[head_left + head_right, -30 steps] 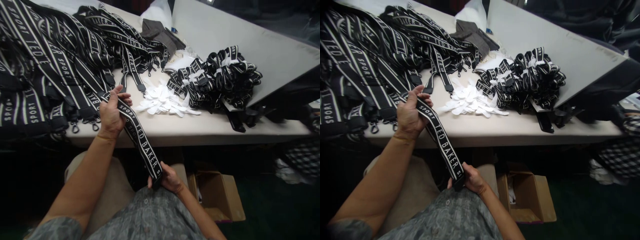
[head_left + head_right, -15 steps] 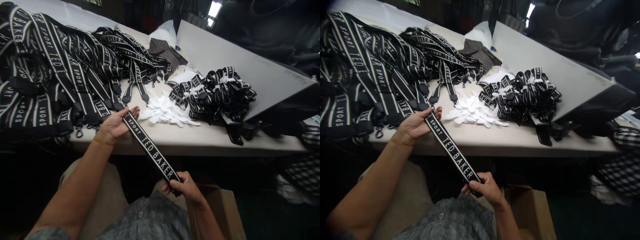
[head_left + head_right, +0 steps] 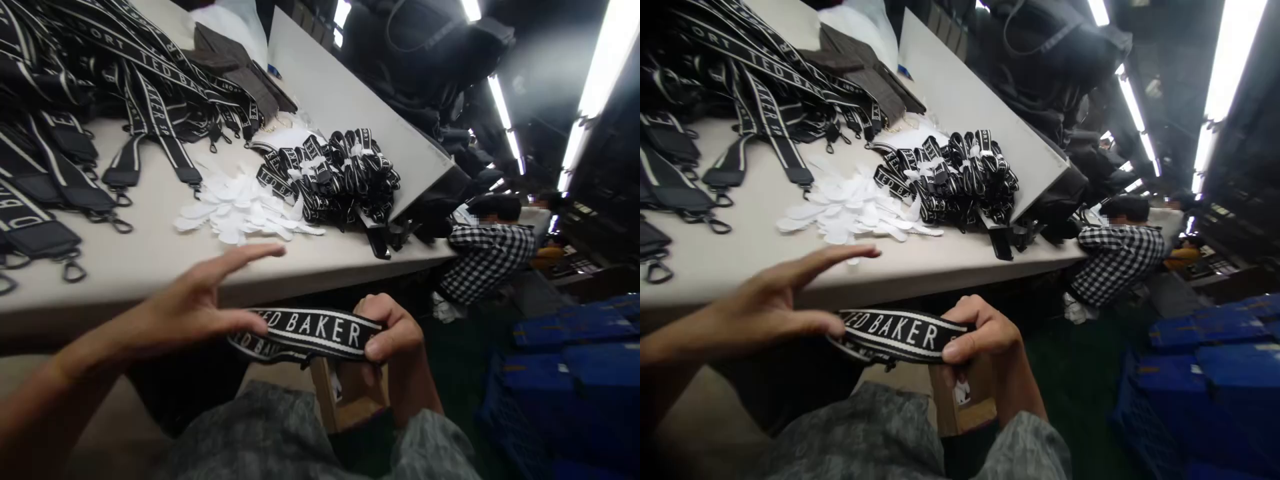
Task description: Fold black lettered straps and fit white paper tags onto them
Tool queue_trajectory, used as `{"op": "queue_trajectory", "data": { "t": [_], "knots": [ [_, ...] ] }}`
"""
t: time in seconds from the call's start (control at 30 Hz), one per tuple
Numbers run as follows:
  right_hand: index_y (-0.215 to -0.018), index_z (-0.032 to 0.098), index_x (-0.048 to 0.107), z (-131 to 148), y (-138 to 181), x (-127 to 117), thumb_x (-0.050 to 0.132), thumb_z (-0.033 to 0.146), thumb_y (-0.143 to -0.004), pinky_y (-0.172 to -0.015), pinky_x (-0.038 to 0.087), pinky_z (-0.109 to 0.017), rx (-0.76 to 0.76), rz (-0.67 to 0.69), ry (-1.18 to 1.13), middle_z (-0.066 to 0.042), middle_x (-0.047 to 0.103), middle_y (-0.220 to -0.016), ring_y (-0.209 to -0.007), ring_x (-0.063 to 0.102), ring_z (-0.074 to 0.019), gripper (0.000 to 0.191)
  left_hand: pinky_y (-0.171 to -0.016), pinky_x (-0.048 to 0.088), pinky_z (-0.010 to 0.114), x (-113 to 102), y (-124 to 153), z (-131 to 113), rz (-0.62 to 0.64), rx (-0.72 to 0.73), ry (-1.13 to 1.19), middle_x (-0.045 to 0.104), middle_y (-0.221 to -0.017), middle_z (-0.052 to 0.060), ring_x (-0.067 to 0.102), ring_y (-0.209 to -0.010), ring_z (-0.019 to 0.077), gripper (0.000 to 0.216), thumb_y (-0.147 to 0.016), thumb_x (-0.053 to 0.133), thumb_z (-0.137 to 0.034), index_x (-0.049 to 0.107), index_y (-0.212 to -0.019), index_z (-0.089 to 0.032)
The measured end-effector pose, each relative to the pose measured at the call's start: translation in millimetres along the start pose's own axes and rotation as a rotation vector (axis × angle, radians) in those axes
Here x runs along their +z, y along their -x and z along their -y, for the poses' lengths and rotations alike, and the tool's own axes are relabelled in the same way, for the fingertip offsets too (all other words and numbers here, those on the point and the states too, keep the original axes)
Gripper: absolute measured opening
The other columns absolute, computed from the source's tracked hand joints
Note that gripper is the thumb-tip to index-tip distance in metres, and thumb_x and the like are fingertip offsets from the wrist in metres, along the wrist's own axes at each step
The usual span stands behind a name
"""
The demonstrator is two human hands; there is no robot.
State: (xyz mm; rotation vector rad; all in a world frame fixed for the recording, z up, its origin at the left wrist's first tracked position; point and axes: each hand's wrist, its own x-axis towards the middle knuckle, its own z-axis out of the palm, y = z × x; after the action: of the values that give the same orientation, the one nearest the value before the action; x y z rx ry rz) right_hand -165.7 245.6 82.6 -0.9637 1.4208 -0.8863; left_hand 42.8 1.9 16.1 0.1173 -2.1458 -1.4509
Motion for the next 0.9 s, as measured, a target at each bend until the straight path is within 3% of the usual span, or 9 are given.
{"op": "queue_trajectory", "data": {
  "t": [0.1, 0.17, 0.23, 0.3, 0.43, 0.53, 0.63, 0.73, 0.9],
  "knots": [
    [-0.067, 0.013, 0.071, 15.4, -21.3, 7.4, 0.077, 0.047, -0.072, -0.045, 0.047, -0.026, 0.008, 0.177, -0.062, -0.011, 0.069, -0.06, -0.045, 0.059, -0.0175, 0.035, -0.119, 0.037, 0.04, 41.4, 14.5, -22.3, 0.269, 0.003, 0.156, 0.05, -0.149, 0.003, 0.047, -0.136, 0.0308, 0.112, -0.054, 0.093, -0.051, 0.037, -0.15, -0.042],
    [-0.071, 0.012, 0.07, 22.6, -33.0, 14.7, 0.074, 0.043, -0.075, -0.042, 0.046, -0.025, -0.034, 0.167, -0.151, -0.011, 0.07, -0.063, -0.044, 0.059, -0.0172, 0.031, -0.11, 0.045, 0.039, 65.2, 20.7, -23.1, 0.29, -0.012, 0.214, 0.055, -0.141, 0.008, 0.056, -0.125, 0.0297, 0.09, -0.07, 0.085, -0.049, 0.043, -0.147, -0.034],
    [-0.073, 0.011, 0.069, 26.0, -42.0, 21.0, 0.073, 0.041, -0.076, -0.037, 0.042, -0.023, -0.106, 0.105, -0.23, -0.009, 0.069, -0.06, -0.039, 0.056, -0.0156, 0.031, -0.097, 0.051, 0.035, 81.2, 22.5, -16.5, 0.27, -0.03, 0.284, 0.064, -0.12, 0.011, 0.062, -0.103, 0.0246, 0.043, -0.091, 0.062, -0.046, 0.06, -0.127, -0.022],
    [-0.073, 0.01, 0.068, 26.2, -48.1, 23.7, 0.072, 0.044, -0.076, -0.035, 0.038, -0.022, -0.168, 0.029, -0.255, -0.007, 0.067, -0.056, -0.035, 0.051, -0.0132, 0.034, -0.085, 0.052, 0.031, 87.2, 20.8, -8.0, 0.245, -0.061, 0.379, 0.064, -0.099, 0.01, 0.059, -0.085, 0.0201, 0.035, -0.099, 0.043, -0.044, 0.064, -0.103, -0.017],
    [-0.063, 0.012, 0.063, 19.8, -48.9, 14.2, 0.072, 0.048, -0.075, -0.034, 0.034, -0.021, -0.189, -0.074, -0.204, -0.006, 0.062, -0.048, -0.031, 0.044, -0.0106, 0.039, -0.067, 0.046, 0.026, 71.2, 13.0, 1.5, 0.262, -0.215, 0.512, 0.056, -0.083, 0.003, 0.05, -0.072, 0.0163, 0.042, -0.096, 0.047, -0.054, 0.059, -0.114, -0.017],
    [-0.061, 0.013, 0.063, 12.0, -42.9, -2.0, 0.071, 0.051, -0.077, -0.033, 0.029, -0.022, -0.173, -0.07, -0.193, -0.004, 0.056, -0.041, -0.028, 0.039, -0.0105, 0.041, -0.081, 0.048, 0.028, 49.0, 8.6, 2.1, 0.487, -0.219, 0.621, 0.061, -0.099, 0.005, 0.054, -0.09, 0.0201, 0.064, -0.082, 0.068, -0.06, 0.054, -0.132, -0.023],
    [-0.06, 0.013, 0.064, 10.1, -40.8, -20.4, 0.074, 0.052, -0.075, -0.034, 0.03, -0.023, -0.126, 0.049, -0.133, -0.006, 0.057, -0.042, -0.03, 0.042, -0.0116, 0.043, -0.087, 0.05, 0.03, 36.2, 6.5, 3.1, 0.643, -0.281, 0.817, 0.064, -0.113, 0.008, 0.057, -0.101, 0.0238, 0.069, -0.08, 0.065, -0.07, 0.06, -0.13, -0.023],
    [-0.061, 0.012, 0.065, 22.7, -48.0, -37.1, 0.075, 0.049, -0.076, -0.04, 0.037, -0.023, -0.039, 0.262, 0.049, -0.008, 0.063, -0.05, -0.038, 0.052, -0.0144, 0.042, -0.07, 0.048, 0.02, 36.2, 5.2, 7.2, 0.702, -0.47, 0.882, 0.066, -0.098, 0.006, 0.057, -0.081, 0.0147, 0.048, -0.086, 0.067, -0.057, 0.066, -0.117, -0.02],
    [-0.098, 0.008, 0.073, 64.1, -65.2, -42.6, 0.065, 0.044, -0.088, -0.049, 0.041, -0.021, 0.027, 0.461, 0.484, -0.004, 0.066, -0.065, -0.052, 0.058, -0.0135, 0.039, -0.056, 0.041, 0.02, 42.0, 0.7, 20.2, 0.78, -0.532, 0.737, 0.06, -0.085, 0.001, 0.05, -0.063, 0.0114, 0.042, -0.079, 0.075, -0.047, 0.063, -0.107, -0.018]
  ]
}}
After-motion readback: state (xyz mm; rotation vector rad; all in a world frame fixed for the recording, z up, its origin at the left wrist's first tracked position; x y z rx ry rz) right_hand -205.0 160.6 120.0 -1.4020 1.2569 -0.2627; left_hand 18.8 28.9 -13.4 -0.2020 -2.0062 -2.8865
